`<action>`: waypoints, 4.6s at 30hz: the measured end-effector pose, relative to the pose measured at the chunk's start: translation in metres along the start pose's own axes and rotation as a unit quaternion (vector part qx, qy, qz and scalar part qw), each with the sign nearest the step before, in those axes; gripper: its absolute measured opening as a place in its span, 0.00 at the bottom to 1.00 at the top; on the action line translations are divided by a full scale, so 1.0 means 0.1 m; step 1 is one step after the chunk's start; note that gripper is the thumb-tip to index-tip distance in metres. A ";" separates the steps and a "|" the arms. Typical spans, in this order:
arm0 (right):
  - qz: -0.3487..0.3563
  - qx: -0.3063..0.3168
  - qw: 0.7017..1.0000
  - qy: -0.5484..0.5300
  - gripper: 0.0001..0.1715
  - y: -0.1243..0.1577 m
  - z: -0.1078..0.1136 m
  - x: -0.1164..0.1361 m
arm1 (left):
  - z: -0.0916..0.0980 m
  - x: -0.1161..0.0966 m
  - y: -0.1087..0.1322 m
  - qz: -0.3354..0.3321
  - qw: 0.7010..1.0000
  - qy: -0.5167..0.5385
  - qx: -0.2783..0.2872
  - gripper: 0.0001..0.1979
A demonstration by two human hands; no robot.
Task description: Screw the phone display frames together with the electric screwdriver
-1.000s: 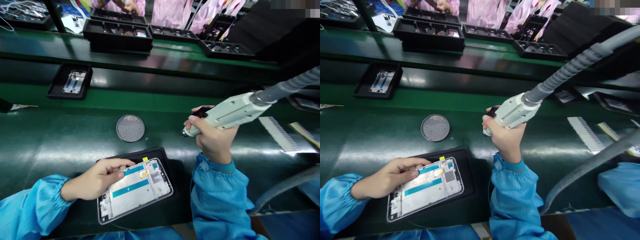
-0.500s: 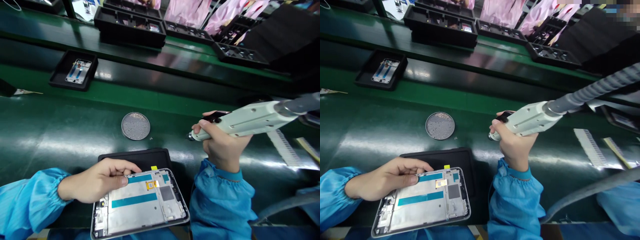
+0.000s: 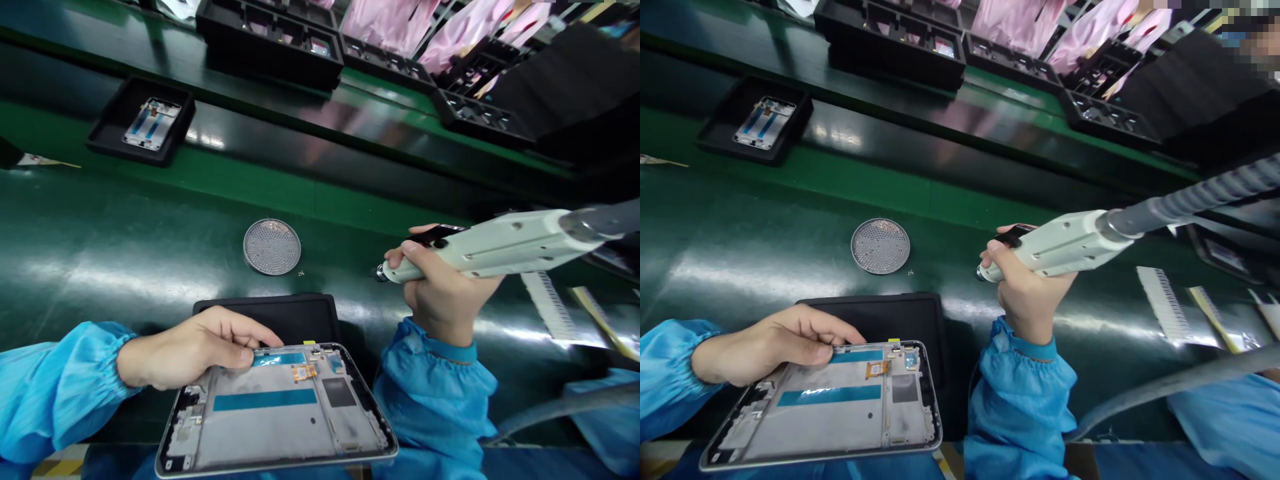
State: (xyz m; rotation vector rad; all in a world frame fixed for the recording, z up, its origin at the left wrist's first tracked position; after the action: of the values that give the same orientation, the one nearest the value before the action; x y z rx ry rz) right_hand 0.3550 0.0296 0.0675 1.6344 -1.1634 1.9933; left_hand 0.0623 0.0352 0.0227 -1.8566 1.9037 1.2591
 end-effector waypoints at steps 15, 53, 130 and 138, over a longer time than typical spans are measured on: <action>0.002 -0.010 1.000 -0.003 0.10 0.01 0.02 -0.01 | 0.00 0.05 -0.02 -0.003 1.000 0.026 0.012 0.14; -0.089 0.592 0.801 -0.004 0.16 1.04 -0.59 0.58 | -0.27 -0.45 0.43 -0.184 0.848 -0.495 -0.035 0.15; -0.116 0.507 0.848 -0.103 0.06 1.23 -0.53 0.52 | -0.28 -0.42 0.36 -0.229 0.843 -0.484 0.058 0.19; -0.132 0.474 0.864 -0.103 0.08 1.24 -0.53 0.57 | -0.29 -0.43 0.35 -0.241 0.834 -0.493 0.057 0.20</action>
State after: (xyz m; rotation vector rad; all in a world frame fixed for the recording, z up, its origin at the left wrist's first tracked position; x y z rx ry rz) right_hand 0.2177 -0.0220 0.0710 2.3036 0.1285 2.3776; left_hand 0.0515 0.0411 0.0839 -1.1018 0.8575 1.4360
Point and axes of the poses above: each hand's wrist, its own y-axis away from the middle knuckle, its own z-axis out of the back of the hand, x = y × z, the point moved 5 cm from there along -y, towards the middle knuckle, and after that the axes turned 1 degree about y, right-handed, at the moved point
